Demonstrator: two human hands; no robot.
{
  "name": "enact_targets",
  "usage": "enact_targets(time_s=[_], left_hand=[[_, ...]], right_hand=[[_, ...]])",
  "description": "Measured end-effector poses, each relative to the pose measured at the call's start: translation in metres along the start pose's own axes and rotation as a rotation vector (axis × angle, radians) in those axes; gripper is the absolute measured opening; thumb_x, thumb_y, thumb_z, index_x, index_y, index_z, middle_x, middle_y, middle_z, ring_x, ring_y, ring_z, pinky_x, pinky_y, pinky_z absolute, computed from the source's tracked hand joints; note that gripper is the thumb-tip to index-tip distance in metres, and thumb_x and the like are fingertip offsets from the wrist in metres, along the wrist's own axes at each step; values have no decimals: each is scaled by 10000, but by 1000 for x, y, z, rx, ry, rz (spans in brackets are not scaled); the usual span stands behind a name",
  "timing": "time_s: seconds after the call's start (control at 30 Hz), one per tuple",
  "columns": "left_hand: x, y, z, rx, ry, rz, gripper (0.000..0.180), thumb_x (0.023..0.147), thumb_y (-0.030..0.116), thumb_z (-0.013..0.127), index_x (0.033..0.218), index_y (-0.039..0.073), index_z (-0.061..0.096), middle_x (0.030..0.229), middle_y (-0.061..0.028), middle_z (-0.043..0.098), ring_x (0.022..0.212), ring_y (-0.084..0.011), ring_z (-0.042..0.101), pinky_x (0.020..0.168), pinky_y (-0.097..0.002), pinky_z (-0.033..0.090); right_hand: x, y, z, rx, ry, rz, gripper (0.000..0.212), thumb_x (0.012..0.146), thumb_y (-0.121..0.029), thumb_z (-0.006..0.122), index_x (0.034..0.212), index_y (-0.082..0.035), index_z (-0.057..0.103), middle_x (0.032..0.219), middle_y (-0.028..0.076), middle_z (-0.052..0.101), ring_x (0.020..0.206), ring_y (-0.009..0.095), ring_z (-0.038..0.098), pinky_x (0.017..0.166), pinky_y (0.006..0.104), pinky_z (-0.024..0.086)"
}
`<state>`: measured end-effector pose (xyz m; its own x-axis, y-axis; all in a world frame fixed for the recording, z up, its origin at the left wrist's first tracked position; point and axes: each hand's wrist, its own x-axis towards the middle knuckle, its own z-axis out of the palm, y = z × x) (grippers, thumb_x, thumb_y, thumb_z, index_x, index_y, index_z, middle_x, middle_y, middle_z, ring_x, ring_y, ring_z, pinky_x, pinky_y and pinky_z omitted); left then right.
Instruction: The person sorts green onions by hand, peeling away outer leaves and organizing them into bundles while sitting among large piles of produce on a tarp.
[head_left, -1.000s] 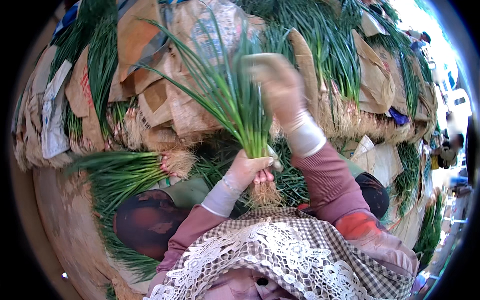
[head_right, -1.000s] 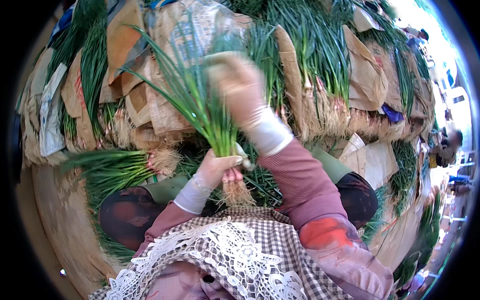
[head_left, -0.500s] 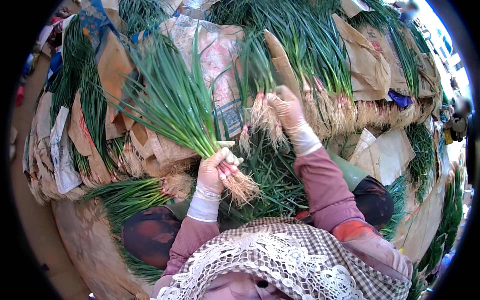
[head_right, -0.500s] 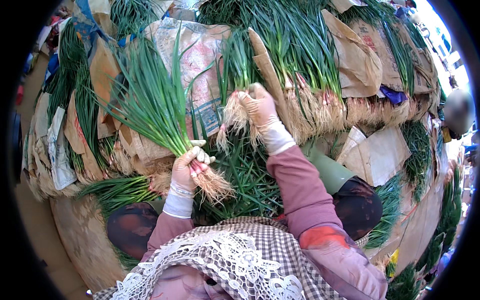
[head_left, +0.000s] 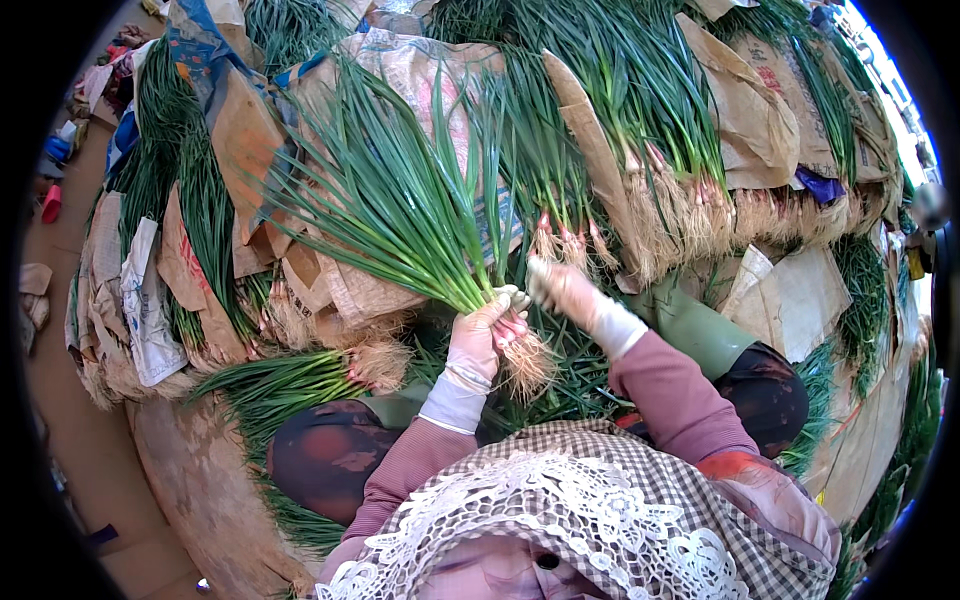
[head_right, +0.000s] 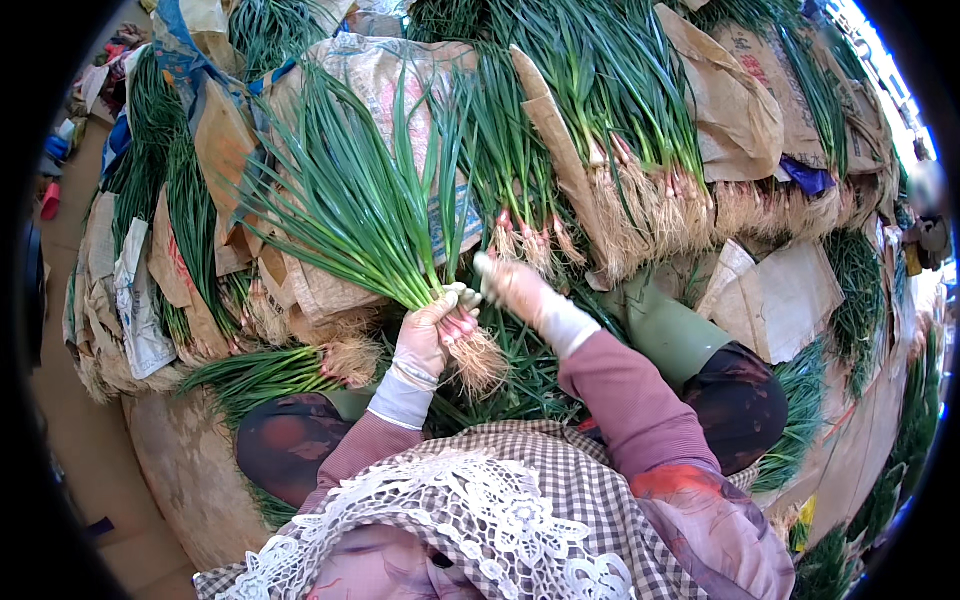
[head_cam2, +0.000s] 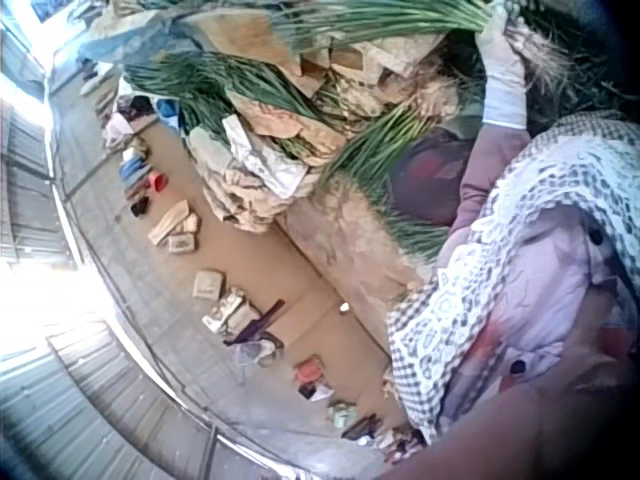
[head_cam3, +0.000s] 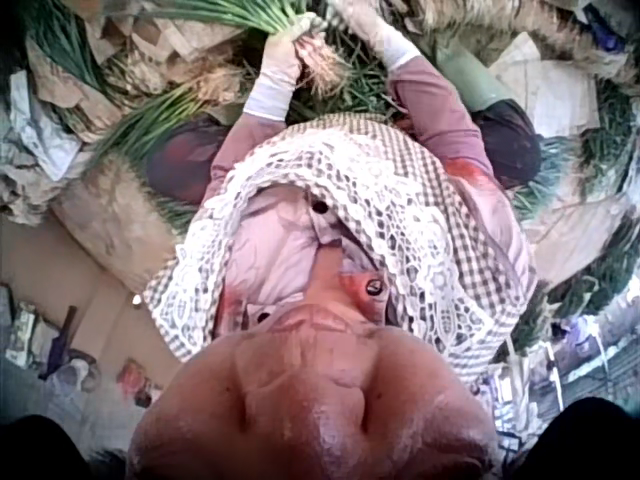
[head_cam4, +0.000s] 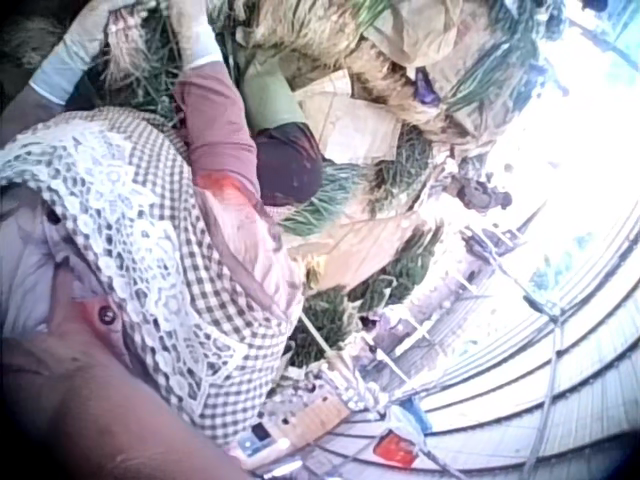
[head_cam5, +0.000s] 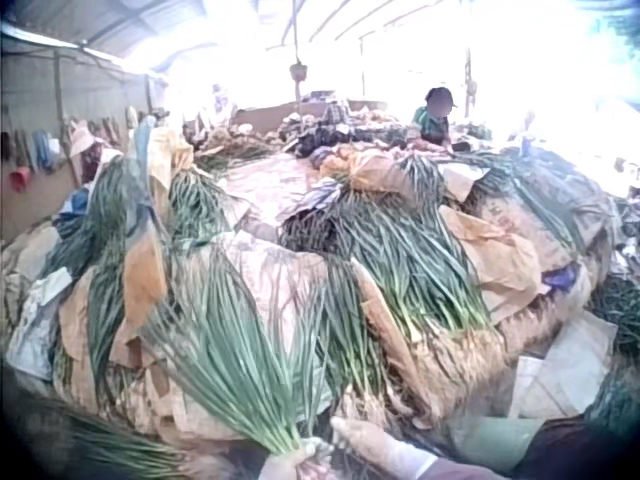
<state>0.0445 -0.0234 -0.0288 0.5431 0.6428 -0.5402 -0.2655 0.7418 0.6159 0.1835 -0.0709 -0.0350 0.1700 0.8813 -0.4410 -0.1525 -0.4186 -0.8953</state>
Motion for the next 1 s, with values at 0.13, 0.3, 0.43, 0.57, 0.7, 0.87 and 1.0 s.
enact_targets(time_s=[0.13, 0.3, 0.43, 0.57, 0.7, 0.87, 1.0], left_hand=[[-9, -7, -6, 352, -43, 34, 128, 762, 101, 580, 810, -13, 547, 631, -101, 576, 414, -146, 536, 353, -192, 401], [-26, 16, 12, 315, -12, 229, 107, 785, 108, 551, 803, 4, 533, 588, -62, 553, 400, -115, 521, 325, -165, 361], [-25, 26, 17, 76, -73, 211, 124, 812, 116, 496, 852, 2, 525, 713, -109, 576, 636, -178, 575, 510, -260, 474], [7, 13, -29, -127, -203, -41, 294, 776, 119, 508, 1026, -32, 475, 703, -80, 562, 709, -209, 568, 719, -371, 455], [1, 19, -13, -210, -472, -141, 252, 758, 75, 513, 984, -32, 482, 695, -74, 543, 705, -204, 568, 702, -347, 458], [6, 29, -20, -35, -292, 36, 173, 774, 71, 504, 920, -21, 497, 939, -167, 562, 919, -260, 544, 762, -342, 463], [9, 16, -30, 189, -188, -26, 155, 790, 98, 503, 872, -29, 540, 765, -121, 603, 535, -146, 569, 507, -219, 483]], right_hand=[[36, 1, 18, 320, 139, 32, 324, 790, -349, 534, 817, -25, 522, 590, 12, 471, 515, 91, 430, 459, 215, 343], [23, 20, 38, -1151, -79, 210, 288, 792, -234, 479, 1029, -84, 547, 920, 80, 595, 836, 229, 574, 699, 319, 445], [2, 49, 14, -808, -603, 266, 363, 787, -330, 474, 1069, -110, 537, 1117, 66, 519, 1035, 233, 482, 840, 326, 384], [42, 16, -17, -674, 395, -314, 374, 778, -408, 473, 960, -96, 568, 996, 110, 548, 946, 265, 508, 817, 331, 397], [61, -14, -52, -1180, 471, 190, 334, 771, -368, 506, 959, -98, 563, 984, 112, 545, 894, 264, 522, 786, 343, 413], [29, -17, -33, -440, 338, -169, 285, 785, -328, 521, 876, -61, 562, 759, 120, 595, 738, 292, 573, 662, 353, 450], [-19, -27, 15, -1016, -57, -257, 450, 777, -510, 433, 945, -112, 560, 858, 132, 587, 829, 285, 557, 715, 382, 429]])
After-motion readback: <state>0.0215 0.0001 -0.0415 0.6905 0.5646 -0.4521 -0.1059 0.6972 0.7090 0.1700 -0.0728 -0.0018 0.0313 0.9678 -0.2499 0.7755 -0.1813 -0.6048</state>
